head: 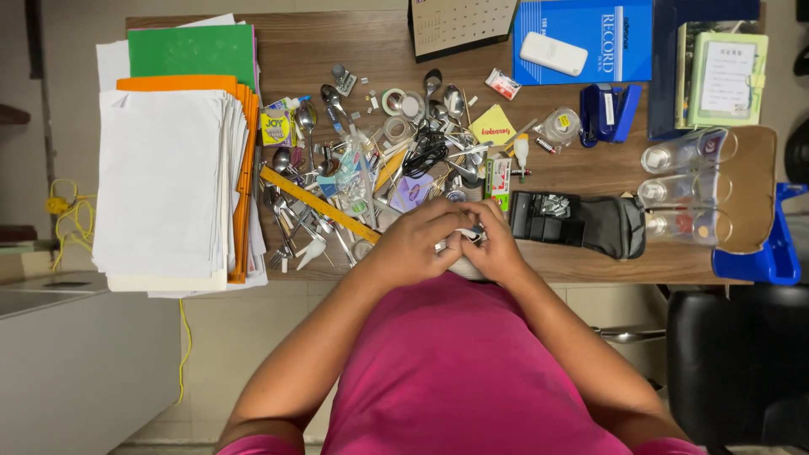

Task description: The person opens a black pouch on a cluttered desk and removes small white cylindrical objects. They then pick up a yellow packet and repeatedly extract similar white objects from it, placing them onto the desk among other scattered items.

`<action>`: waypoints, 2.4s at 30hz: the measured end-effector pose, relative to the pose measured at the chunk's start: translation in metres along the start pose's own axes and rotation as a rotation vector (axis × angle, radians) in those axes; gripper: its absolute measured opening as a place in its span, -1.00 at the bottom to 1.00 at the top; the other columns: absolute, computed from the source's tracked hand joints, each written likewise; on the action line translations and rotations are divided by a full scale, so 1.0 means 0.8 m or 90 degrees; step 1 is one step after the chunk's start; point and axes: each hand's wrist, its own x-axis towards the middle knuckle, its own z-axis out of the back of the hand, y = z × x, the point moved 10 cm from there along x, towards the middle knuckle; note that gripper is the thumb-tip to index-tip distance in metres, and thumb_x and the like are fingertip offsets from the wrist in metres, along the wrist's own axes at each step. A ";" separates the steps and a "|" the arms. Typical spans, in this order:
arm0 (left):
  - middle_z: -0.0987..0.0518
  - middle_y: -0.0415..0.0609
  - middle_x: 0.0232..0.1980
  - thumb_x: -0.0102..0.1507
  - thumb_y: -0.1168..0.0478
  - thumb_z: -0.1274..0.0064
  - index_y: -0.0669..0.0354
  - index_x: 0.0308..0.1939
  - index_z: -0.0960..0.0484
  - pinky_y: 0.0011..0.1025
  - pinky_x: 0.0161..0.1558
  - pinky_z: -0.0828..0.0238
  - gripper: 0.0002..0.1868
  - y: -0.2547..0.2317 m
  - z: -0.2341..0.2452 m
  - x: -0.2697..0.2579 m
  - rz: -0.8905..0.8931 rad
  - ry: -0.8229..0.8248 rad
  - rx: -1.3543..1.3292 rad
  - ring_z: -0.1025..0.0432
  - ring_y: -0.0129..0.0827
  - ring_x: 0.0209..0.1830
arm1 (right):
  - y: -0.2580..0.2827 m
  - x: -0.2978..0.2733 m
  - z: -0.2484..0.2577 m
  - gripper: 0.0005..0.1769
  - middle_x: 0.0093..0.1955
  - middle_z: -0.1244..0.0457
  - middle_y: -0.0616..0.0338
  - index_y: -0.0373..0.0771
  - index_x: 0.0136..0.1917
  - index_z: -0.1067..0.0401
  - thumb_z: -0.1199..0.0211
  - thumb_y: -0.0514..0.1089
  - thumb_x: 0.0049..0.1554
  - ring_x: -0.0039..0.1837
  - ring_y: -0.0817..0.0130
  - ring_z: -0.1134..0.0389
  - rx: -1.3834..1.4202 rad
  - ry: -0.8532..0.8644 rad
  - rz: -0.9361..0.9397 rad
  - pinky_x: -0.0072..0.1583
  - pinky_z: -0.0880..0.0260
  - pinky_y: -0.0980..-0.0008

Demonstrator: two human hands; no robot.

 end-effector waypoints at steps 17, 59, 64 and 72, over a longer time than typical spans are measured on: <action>-0.50 0.05 0.01 0.21 0.35 -0.11 0.22 -0.13 -0.55 -0.17 0.03 -0.51 -0.83 -0.015 -0.079 0.012 0.098 0.027 0.167 -0.50 -0.05 0.04 | -0.042 0.016 0.022 -0.33 -0.03 -0.14 0.08 -0.23 0.33 -0.35 -0.27 -0.47 -0.07 0.02 0.20 -0.22 0.062 0.105 0.020 0.09 -0.30 0.30; -0.43 0.17 0.29 0.00 0.47 -0.26 0.19 0.29 -0.37 -0.23 0.34 -0.29 -0.24 0.203 0.118 -0.163 0.411 -0.104 -0.093 -0.35 0.01 0.38 | -0.092 0.217 -0.208 -0.76 0.08 -0.40 0.02 -0.16 0.00 -0.61 -0.18 -0.13 0.13 0.21 0.04 -0.40 -0.560 0.314 0.038 0.21 -0.33 0.04; -0.41 0.12 0.38 -0.05 0.54 -0.22 0.18 0.24 -0.36 -0.23 0.42 -0.21 -0.23 0.198 0.146 -0.162 0.368 -0.106 -0.171 -0.28 -0.02 0.47 | -0.114 0.236 -0.233 -0.69 0.19 -0.40 0.05 -0.16 0.05 -0.63 -0.20 -0.05 0.12 0.29 0.13 -0.39 -0.767 0.490 -0.048 0.31 -0.25 0.04; -0.40 0.06 0.47 -0.01 0.56 -0.19 0.14 0.22 -0.36 -0.24 0.51 -0.29 -0.27 0.187 0.168 -0.152 0.274 -0.129 -0.159 -0.32 -0.09 0.52 | -0.107 0.230 -0.224 -0.51 0.25 -0.39 -0.01 -0.20 0.21 -0.55 -0.17 0.16 0.20 0.28 0.05 -0.43 -0.732 0.670 -0.265 0.31 -0.35 0.06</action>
